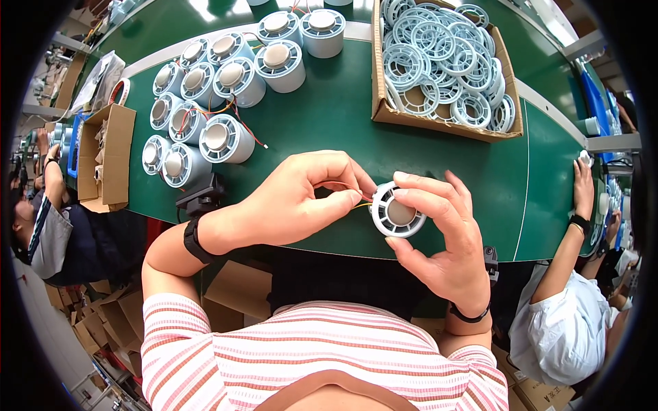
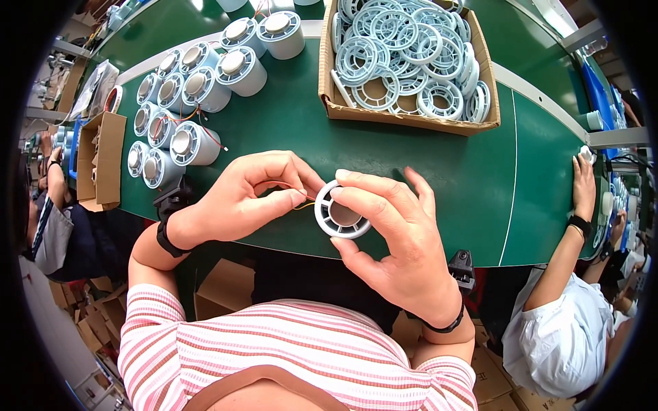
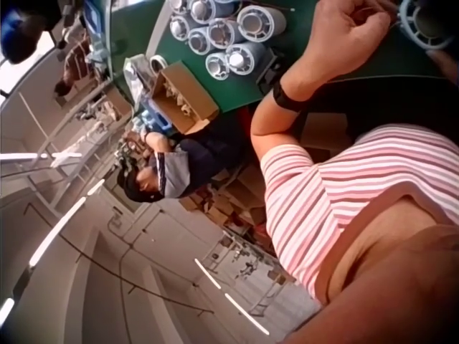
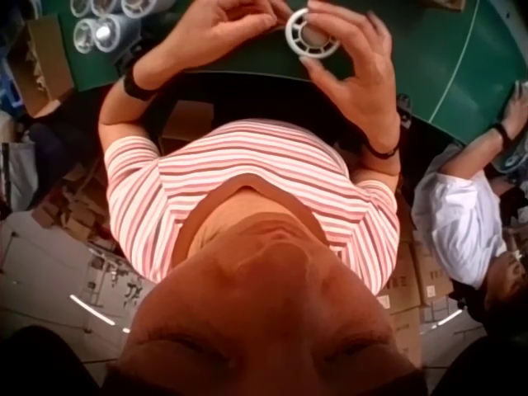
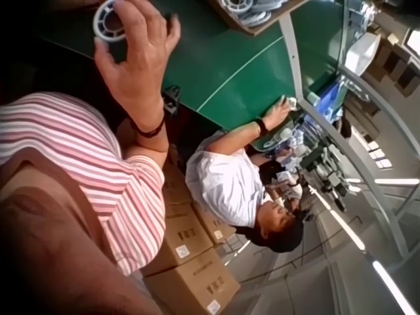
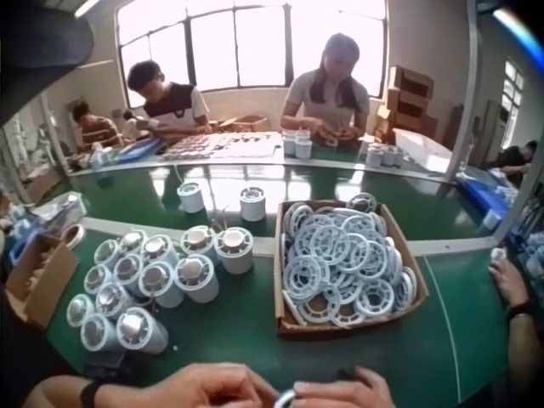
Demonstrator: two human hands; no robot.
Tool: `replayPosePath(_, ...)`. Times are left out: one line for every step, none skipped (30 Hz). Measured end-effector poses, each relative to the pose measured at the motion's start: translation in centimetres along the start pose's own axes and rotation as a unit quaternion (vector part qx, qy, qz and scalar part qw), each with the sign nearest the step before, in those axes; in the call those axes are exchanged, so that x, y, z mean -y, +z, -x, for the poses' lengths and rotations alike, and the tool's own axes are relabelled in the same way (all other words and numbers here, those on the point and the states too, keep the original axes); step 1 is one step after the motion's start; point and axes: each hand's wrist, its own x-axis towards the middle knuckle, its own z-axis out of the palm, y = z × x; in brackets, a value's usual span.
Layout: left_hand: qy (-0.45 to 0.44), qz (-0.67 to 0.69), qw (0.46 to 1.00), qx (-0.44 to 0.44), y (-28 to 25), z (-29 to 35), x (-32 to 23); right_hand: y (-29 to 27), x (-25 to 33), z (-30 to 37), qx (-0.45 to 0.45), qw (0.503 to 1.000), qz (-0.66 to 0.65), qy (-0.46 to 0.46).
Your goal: The person assembles fan units by hand, picking up a motor and a plastic ring, fitting the ring onto the motor, and pressing them together. The person then sets the assembled unit on the table and reaches into a box to retrieve another ring.
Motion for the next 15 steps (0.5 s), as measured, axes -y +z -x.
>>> replayPosePath(-0.001, 0.020, 1.000, 0.014, -0.2, -0.2, -0.1, 0.0, 0.0, 0.0, -0.002, 1.000, -0.006, -0.001)
replayPosePath(0.000, 0.020, 1.000, 0.014, -0.3, -0.1, -0.3, 0.1, -0.1, 0.1, -0.005, 1.000, -0.012, -0.001)
replayPosePath(-0.039, 0.033, 0.998, 0.031, -0.6, 0.0, -1.1, 0.2, -0.1, 0.1, -0.004, 1.000, -0.011, -0.002)
replayPosePath(-0.078, 0.045, 0.995, 0.048, -0.7, 0.1, -2.2, 0.3, -0.2, 0.1, -0.007, 1.000, -0.020, -0.004)
replayPosePath(-0.118, 0.057, 0.989, 0.064, -0.8, 0.1, -2.7, 0.4, -0.3, 0.2, -0.010, 1.000, -0.029, -0.006)
replayPosePath(-0.118, 0.056, 0.989, 0.062, -0.7, -0.2, -2.7, 0.5, -0.4, 0.2, -0.012, 0.999, -0.038, -0.008)
replayPosePath(-0.166, 0.115, 0.976, 0.082, -0.4, -0.6, -2.6, 0.6, -0.5, 0.3, -0.012, 0.999, -0.038, -0.010)
replayPosePath(-0.213, 0.172, 0.957, 0.100, 0.0, -1.1, -2.5, 0.8, -0.6, 0.3, -0.017, 0.999, -0.048, -0.010)
replayPosePath(-0.259, 0.228, 0.931, 0.118, 0.3, -1.4, -2.3, 0.9, -0.7, 0.4, -0.022, 0.998, -0.057, -0.011)
replayPosePath(-0.260, 0.227, 0.931, 0.118, 0.4, -1.6, -1.9, 1.0, -0.8, 0.5, -0.028, 0.997, -0.067, -0.012)
replayPosePath(-0.252, 0.257, 0.925, 0.120, 0.6, -1.7, -1.3, 1.0, -0.7, 0.5, -0.028, 0.997, -0.069, -0.013)
replayPosePath(-0.244, 0.287, 0.918, 0.123, 0.8, -1.7, -0.6, 1.0, -0.7, 0.5, -0.028, 0.997, -0.071, -0.013)
replayPosePath(-0.236, 0.316, 0.910, 0.126, 0.8, -1.8, -0.2, 0.9, -0.7, 0.5, -0.029, 0.997, -0.073, -0.013)
replayPosePath(-0.239, 0.316, 0.909, 0.127, 0.9, -1.8, -0.1, 0.9, -0.7, 0.5, -0.031, 0.997, -0.074, -0.011)
replayPosePath(-0.234, 0.315, 0.911, 0.129, 0.8, -1.7, 0.0, 0.8, -0.6, 0.5, -0.032, 0.997, -0.076, -0.008)
